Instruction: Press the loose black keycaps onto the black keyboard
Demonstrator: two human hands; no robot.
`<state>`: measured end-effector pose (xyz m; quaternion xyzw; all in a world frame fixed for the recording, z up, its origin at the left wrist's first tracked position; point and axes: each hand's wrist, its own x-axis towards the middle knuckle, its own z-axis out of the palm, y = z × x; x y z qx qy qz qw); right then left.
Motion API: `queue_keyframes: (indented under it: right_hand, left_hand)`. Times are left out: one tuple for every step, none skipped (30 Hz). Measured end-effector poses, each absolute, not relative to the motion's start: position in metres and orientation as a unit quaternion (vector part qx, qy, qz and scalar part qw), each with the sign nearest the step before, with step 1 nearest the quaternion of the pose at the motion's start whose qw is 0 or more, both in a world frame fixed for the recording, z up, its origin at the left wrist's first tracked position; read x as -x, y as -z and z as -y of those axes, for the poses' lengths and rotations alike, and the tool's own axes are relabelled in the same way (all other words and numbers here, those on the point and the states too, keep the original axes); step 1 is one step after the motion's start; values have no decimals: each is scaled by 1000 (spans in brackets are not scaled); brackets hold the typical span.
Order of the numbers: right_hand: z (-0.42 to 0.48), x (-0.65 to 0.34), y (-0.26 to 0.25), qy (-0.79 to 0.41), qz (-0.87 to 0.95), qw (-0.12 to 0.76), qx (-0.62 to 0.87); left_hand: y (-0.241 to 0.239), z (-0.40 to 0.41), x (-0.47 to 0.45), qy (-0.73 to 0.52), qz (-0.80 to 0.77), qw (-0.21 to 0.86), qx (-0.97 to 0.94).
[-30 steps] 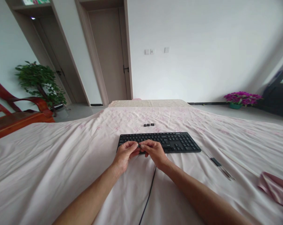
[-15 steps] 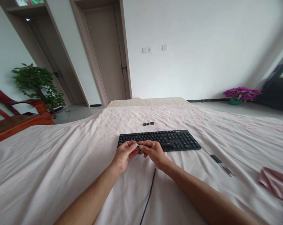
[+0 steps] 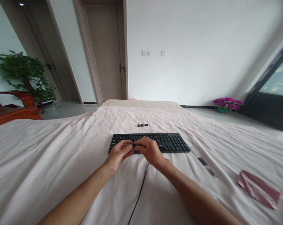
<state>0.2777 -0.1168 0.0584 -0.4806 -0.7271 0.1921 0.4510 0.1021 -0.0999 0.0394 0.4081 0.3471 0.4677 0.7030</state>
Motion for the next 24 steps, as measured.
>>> queue_keyframes:
  right_hand:
    - [116,-284,-62,-168,735,444,483]
    - [114,-292,-65,-146,740,436,491]
    - [113,-300,-67,-125,742,426,503]
    - [112,-309,-67,-107,745,410,516]
    - [111,-318,-67,-95,747,390,529]
    - [110,-326,-65,-84,748,371,544]
    - [111,-333,-62,-77,749,353,556]
    - [112,-339,-59,-69,749,336,567]
    - [113,-343,-55,-62,749,322,575]
    - [115,-346,-52,-55,751,310,581]
    - [118,-346,-49,-47,754,299,584]
    - [120,-346,-46,-39,758,288,584]
    - [121,-345,-45,-32,764,277,581]
    - [122,-344,-44,-25,771,267,578]
    - [123,-342,-43,-19,777,257,575]
    - [123,-340,-43,-13,781,248,573]
    - [123,-339,-43,-9,784,240,572]
    - [123,-338,-43,-7,786,235,572]
    - [122,-337,-43,-6,787,232,572]
    - [121,-337,-42,-6,787,229,572]
    - [120,-337,-41,-8,788,229,572]
    - [119,-337,-40,-9,787,229,572]
    - [118,-337,-40,-11,787,230,572]
    - [118,-337,-39,-12,787,231,572]
  left_hand:
    - [-41,100,-101,-469,-356,683,-432]
    - [-43,98,-100,-473,-368,651,-465]
    - [-44,96,-97,-488,-382,600,-506]
    - [-45,92,-93,-509,-403,529,-546]
    - [-44,87,-88,-526,-421,452,-585]
    - [-41,81,-82,-542,-442,368,-613]
    - [-37,75,-76,-541,-462,299,-636]
    - [-32,68,-70,-535,-481,245,-650]
    - [-26,61,-65,-523,-498,206,-661]
    - [-20,55,-61,-509,-512,174,-670]
    - [-13,49,-57,-494,-523,149,-679]
    - [-7,45,-54,-478,-533,137,-684]
    - [-1,41,-52,-463,-543,138,-687]
    - [3,38,-51,-455,-553,145,-683]
    - [7,37,-50,-449,-559,154,-680]
    - [10,35,-49,-447,-561,161,-678]
    - [12,34,-49,-447,-562,166,-676]
    - [12,34,-49,-447,-561,169,-676]
    - [12,34,-49,-448,-559,171,-677]
    - [12,34,-49,-448,-558,171,-677]
    - [12,34,-49,-448,-558,170,-677]
    - [11,34,-49,-448,-558,171,-678]
    - [10,34,-49,-447,-558,171,-678]
    - [9,35,-49,-445,-560,171,-678]
